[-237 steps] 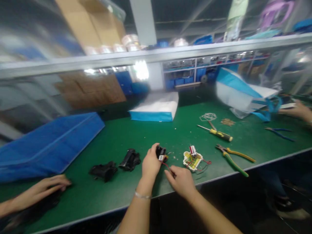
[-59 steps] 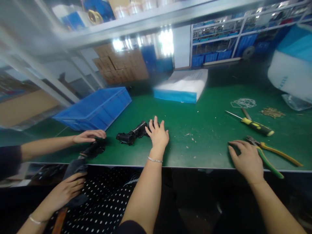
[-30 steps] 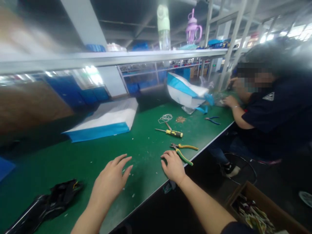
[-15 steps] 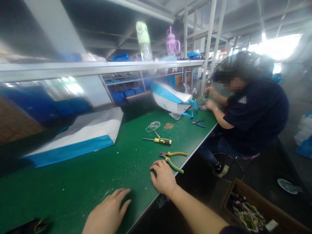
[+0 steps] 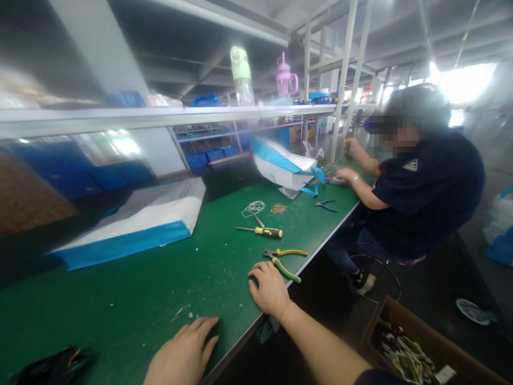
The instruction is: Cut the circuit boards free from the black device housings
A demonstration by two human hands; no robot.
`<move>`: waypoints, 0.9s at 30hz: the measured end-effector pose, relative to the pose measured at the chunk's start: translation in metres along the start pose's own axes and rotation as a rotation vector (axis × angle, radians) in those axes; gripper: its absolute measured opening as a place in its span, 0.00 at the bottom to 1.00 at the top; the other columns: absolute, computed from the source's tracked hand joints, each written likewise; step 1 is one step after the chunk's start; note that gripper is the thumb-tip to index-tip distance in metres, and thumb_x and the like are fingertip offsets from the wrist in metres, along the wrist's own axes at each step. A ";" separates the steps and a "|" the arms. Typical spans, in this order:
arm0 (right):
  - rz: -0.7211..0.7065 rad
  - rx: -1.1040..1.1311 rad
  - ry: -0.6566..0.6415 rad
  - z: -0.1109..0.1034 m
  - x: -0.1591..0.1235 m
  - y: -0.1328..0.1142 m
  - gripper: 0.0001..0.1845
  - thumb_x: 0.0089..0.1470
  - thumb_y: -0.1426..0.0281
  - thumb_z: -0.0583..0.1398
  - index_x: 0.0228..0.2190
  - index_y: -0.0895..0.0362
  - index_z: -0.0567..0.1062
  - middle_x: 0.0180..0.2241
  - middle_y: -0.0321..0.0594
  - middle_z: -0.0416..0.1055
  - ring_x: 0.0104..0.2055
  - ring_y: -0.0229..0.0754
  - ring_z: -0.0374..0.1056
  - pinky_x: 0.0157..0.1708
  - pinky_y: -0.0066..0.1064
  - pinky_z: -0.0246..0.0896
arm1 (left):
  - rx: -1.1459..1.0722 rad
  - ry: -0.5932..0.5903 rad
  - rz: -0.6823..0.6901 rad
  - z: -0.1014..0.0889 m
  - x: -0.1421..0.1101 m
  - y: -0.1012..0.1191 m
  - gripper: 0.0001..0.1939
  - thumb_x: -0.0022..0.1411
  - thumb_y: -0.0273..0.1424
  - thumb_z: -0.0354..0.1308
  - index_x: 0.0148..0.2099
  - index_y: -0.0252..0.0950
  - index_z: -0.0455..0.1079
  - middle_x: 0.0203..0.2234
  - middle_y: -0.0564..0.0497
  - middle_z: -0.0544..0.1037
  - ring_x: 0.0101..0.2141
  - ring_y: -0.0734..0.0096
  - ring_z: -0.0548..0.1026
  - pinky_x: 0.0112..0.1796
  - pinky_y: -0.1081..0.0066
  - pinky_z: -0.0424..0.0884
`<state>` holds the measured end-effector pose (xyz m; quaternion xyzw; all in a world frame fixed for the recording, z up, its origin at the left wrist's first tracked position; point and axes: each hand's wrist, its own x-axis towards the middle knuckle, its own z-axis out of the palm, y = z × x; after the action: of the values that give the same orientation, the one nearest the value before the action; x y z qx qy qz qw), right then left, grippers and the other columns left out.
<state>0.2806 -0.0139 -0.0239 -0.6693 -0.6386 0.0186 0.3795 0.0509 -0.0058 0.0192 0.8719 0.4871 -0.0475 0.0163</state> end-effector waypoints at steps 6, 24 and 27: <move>-0.014 0.033 0.028 0.001 0.000 0.001 0.08 0.56 0.70 0.59 0.39 0.54 0.76 0.42 0.40 0.70 0.47 0.45 0.63 0.50 0.36 0.60 | 0.018 0.027 0.029 0.003 0.001 0.000 0.22 0.64 0.35 0.43 0.56 0.45 0.70 0.53 0.50 0.73 0.52 0.62 0.70 0.53 0.62 0.66; -0.040 -0.015 0.030 0.004 0.001 0.000 0.09 0.56 0.70 0.57 0.39 0.53 0.75 0.41 0.40 0.71 0.47 0.45 0.64 0.50 0.37 0.60 | -0.103 0.038 0.053 0.000 -0.002 -0.004 0.20 0.64 0.36 0.46 0.55 0.48 0.69 0.52 0.51 0.71 0.52 0.62 0.69 0.53 0.63 0.66; -0.089 -0.033 0.016 0.005 -0.005 0.010 0.11 0.57 0.69 0.55 0.39 0.53 0.76 0.42 0.42 0.71 0.48 0.48 0.64 0.51 0.41 0.59 | -0.123 0.077 0.106 -0.011 -0.014 0.006 0.17 0.62 0.34 0.51 0.53 0.46 0.70 0.48 0.50 0.73 0.49 0.62 0.69 0.51 0.64 0.66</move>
<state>0.2851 -0.0144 -0.0352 -0.6466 -0.6648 -0.0141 0.3740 0.0493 -0.0196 0.0310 0.8949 0.4426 0.0171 0.0537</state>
